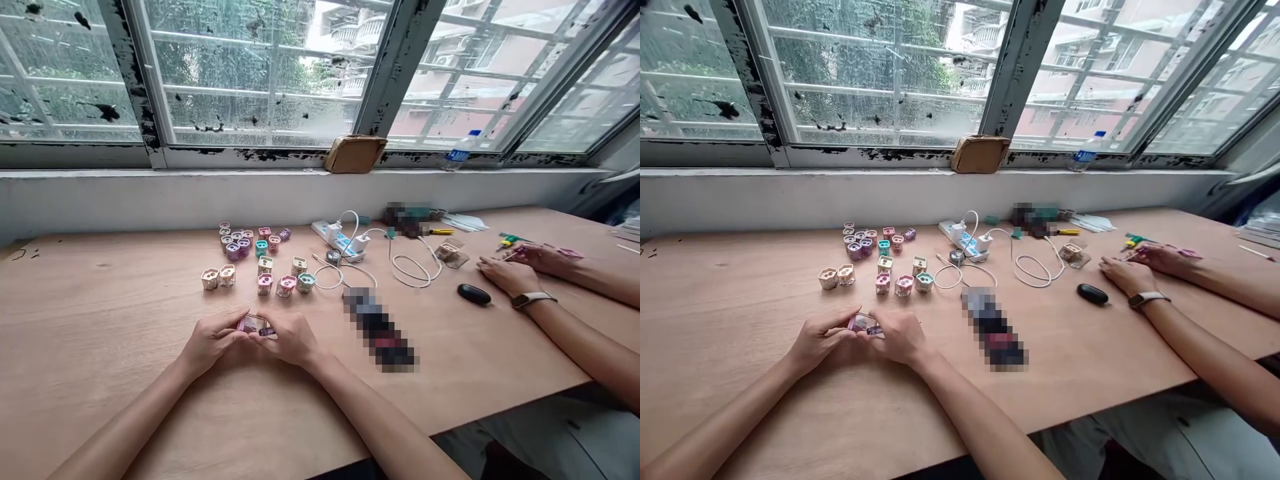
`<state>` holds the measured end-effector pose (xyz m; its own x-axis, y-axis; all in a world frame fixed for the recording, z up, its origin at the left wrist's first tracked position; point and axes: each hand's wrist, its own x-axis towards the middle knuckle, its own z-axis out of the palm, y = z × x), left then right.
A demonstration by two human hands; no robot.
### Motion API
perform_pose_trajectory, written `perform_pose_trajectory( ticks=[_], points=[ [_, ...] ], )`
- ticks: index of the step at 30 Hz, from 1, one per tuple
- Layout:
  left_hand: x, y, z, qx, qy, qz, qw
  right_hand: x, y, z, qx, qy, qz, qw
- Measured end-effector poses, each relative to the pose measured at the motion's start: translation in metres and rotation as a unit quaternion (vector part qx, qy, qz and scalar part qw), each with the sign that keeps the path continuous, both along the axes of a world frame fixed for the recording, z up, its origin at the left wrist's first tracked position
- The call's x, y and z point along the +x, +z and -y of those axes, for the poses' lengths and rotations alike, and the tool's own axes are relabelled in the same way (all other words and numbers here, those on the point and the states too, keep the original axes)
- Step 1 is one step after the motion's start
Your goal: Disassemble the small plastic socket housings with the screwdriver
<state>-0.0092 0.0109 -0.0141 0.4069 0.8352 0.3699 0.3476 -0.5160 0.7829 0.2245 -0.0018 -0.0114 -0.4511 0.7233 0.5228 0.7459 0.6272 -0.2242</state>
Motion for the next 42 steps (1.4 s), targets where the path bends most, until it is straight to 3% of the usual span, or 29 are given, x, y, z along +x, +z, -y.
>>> perform_pose_trajectory(
  ticks=[9,15,23,30,35,42],
  points=[
    [0.007,0.003,0.000,-0.029,-0.040,-0.006,0.999,0.006,0.001,-0.002,-0.071,0.053,-0.062,0.994],
    [0.008,0.004,-0.003,-0.032,-0.040,0.005,0.999,0.004,0.000,-0.002,-0.060,0.077,-0.081,0.992],
    [0.015,0.001,-0.003,-0.058,-0.015,0.019,0.998,0.001,-0.004,-0.001,-0.053,0.050,-0.074,0.995],
    [0.016,0.001,0.004,-0.109,-0.067,0.024,0.991,0.003,-0.001,-0.001,-0.070,0.036,-0.099,0.992],
    [0.012,0.003,0.004,-0.088,-0.013,0.047,0.995,0.007,0.006,-0.002,-0.081,0.000,-0.119,0.990],
    [0.007,0.009,-0.003,-0.027,0.041,0.008,0.999,0.013,0.013,-0.008,-0.104,-0.013,-0.121,0.987]
  ],
)
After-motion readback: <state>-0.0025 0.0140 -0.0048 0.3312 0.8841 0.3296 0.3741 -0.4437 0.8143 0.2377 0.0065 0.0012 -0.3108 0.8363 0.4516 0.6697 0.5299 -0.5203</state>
